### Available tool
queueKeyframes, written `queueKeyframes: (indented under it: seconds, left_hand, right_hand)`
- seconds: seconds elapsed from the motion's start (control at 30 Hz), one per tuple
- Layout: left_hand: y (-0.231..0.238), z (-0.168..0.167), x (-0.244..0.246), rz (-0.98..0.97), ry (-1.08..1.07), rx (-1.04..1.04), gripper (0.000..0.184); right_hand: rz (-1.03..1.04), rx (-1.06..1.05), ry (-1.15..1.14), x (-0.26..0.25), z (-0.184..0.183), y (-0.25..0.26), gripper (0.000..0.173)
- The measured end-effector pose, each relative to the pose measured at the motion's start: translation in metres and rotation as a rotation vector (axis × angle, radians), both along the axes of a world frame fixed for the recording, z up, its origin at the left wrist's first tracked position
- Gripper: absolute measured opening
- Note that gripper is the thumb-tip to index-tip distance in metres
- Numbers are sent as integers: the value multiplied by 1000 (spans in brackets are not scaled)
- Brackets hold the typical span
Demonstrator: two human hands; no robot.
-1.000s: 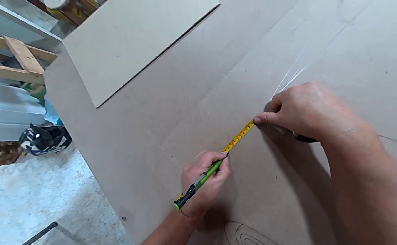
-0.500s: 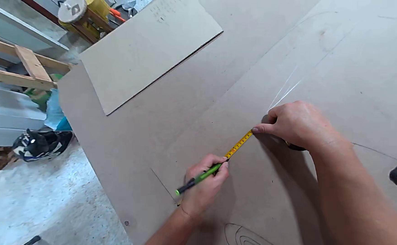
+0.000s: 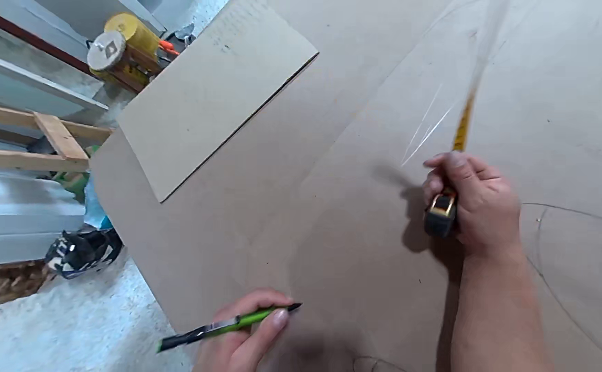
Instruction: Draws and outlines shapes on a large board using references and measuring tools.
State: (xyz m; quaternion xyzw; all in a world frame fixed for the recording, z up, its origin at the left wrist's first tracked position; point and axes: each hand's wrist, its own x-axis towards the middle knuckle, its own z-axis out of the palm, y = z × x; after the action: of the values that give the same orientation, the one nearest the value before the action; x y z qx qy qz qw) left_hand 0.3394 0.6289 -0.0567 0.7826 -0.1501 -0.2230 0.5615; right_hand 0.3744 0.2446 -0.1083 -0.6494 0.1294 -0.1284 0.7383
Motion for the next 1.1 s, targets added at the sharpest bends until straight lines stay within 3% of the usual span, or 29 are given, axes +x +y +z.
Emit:
queueKeyframes:
  seconds: [0.13, 0.43, 0.6, 0.77, 0.83, 0.93, 1.1]
  left_hand:
    - [-40, -42, 56, 12, -8, 0, 19]
    - [-165, -58, 194, 133, -161, -35, 9]
    - [-198, -59, 218, 203, -135, -96, 12]
    - [-246, -49, 228, 9, -306, -117, 29]
    - [-284, -44, 242, -127, -487, -37, 30]
    - [-369, -32, 261, -342, -786, 221, 33]
    - [-542, -54, 280, -555, -1004, 453, 46]
  right_hand:
    - [-359, -20, -86, 12, -8, -9, 38]
    - [-464, -7, -158, 23, -12, -22, 34]
    - [-478, -32, -129, 22, -12, -16, 33]
    - [-596, 27, -47, 20, -8, -12, 24]
    - [-637, 69, -65, 21, -9, -12, 21]
    - [-765, -88, -96, 17, -7, -22, 18]
    - [-924, -181, 90, 4, 0, -42, 17]
